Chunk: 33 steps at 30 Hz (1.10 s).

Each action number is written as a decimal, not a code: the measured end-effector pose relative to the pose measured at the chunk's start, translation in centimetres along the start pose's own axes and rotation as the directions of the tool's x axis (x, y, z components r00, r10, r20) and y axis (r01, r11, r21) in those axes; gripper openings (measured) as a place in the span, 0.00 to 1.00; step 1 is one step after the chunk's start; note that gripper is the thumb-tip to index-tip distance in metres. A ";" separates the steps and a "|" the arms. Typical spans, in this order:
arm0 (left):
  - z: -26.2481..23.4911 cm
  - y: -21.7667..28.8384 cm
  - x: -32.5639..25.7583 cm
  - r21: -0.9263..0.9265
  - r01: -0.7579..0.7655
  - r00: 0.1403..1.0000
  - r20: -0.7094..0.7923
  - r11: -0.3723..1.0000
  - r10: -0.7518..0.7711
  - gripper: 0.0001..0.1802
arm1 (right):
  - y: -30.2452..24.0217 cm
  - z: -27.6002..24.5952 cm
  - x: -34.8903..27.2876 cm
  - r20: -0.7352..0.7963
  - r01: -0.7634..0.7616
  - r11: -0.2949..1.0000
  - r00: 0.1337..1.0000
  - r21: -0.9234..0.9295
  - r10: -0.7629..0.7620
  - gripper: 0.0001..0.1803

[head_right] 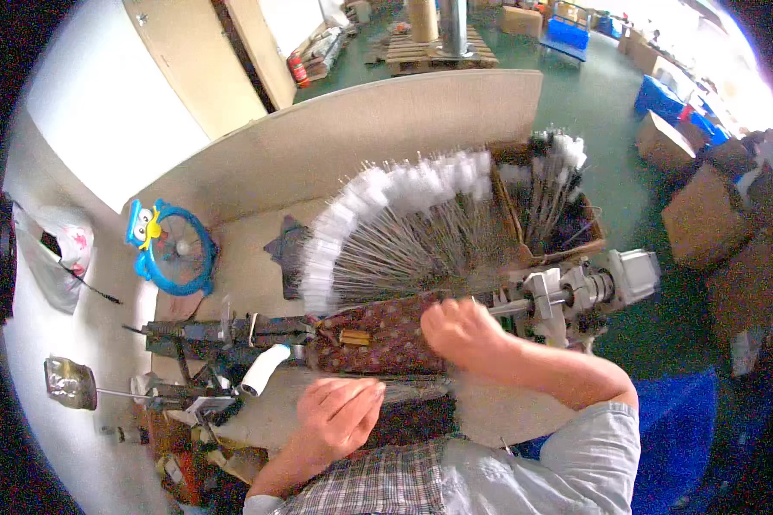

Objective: Assemble and process white brush components using an industrial workbench machine.

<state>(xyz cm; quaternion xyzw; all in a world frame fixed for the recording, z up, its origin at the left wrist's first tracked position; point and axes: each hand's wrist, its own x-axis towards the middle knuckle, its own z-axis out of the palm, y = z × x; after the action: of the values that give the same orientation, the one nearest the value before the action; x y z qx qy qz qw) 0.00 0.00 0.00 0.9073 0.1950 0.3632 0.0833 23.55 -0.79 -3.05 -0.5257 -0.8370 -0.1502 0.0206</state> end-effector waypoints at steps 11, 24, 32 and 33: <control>2.3 -3.0 -4.0 -0.092 0.190 0.981 -0.020 0.978 -0.192 0.10 | 5.9 -2.9 0.8 0.474 -0.457 0.686 0.861 0.566 0.183 0.10; 4.5 -3.2 -6.7 -0.346 0.802 0.580 0.261 0.486 -0.771 0.10 | -4.1 1.8 10.6 -0.166 0.109 0.652 0.986 0.750 0.027 0.06; 0.7 -5.6 -8.2 -0.851 0.495 0.062 0.236 -0.176 -0.970 0.20 | -6.8 2.7 12.6 -0.182 0.043 0.744 0.977 0.667 0.107 0.04; 0.5 -5.7 -7.8 -0.882 0.400 0.117 0.320 -0.250 -0.940 0.21 | -6.8 2.6 12.7 -0.177 0.041 0.742 0.979 0.669 0.105 0.04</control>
<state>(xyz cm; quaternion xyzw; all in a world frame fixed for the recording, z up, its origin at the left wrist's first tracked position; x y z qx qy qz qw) -6.52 1.95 -6.92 0.2419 0.4979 0.4905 0.6730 12.15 8.28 -4.68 -0.4793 -0.8193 0.1077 0.2956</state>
